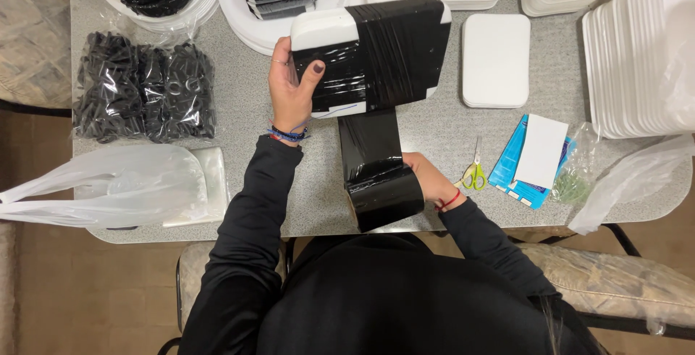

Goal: The person wraps a white rectangular container with black plastic film. They pull the film from a roll, place the container on the film, wrap the film around the container by hand, and cut the film with scissors.

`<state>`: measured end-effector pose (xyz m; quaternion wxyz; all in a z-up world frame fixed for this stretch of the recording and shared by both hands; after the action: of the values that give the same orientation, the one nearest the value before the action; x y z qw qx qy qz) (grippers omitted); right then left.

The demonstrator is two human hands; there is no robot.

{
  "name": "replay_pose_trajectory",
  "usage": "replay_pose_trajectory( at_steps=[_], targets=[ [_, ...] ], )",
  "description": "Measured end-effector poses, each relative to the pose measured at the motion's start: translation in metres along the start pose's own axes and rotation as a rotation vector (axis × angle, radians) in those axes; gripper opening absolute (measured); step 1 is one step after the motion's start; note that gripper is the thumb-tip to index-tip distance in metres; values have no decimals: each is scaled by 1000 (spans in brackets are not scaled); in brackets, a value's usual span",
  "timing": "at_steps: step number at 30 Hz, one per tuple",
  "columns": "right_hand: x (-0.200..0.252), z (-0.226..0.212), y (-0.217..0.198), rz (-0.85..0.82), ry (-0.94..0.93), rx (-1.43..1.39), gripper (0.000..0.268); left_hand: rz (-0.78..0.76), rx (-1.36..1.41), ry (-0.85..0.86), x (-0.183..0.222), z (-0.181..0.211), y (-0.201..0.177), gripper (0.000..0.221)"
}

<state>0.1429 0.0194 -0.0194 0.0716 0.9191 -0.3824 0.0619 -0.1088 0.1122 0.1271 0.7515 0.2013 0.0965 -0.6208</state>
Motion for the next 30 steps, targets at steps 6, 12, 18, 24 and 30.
replay_pose_trajectory(
  at_steps=[6, 12, 18, 24, 30],
  targets=[
    [0, -3, -17, 76, 54, -41, 30, -116, -43, -27, 15, 5, 15, 58],
    [-5, -17, -16, 60, 40, -153, 36, -201, -339, 38, 36, 18, 19, 54],
    [-8, -3, -28, 38, -42, -41, 33, -284, -569, -47, 64, 44, 31, 50],
    [-1, 39, -50, 64, -343, 648, 61, -377, -696, 139, 96, 86, 43, 60],
    [3, 43, -62, 149, -292, 297, 68, -436, -1139, -110, 113, 92, 42, 59]
  ],
)
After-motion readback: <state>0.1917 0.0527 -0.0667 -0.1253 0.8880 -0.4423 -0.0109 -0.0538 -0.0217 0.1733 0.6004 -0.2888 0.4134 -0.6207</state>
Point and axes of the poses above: each hand's wrist, its own x-axis away from the middle knuckle, its own y-axis out of the palm, z = x × y, the point moved 10 cm from there along -x, towards the middle knuckle, and after that the axes turned 3 degrees about -y, right-handed, at the moved point
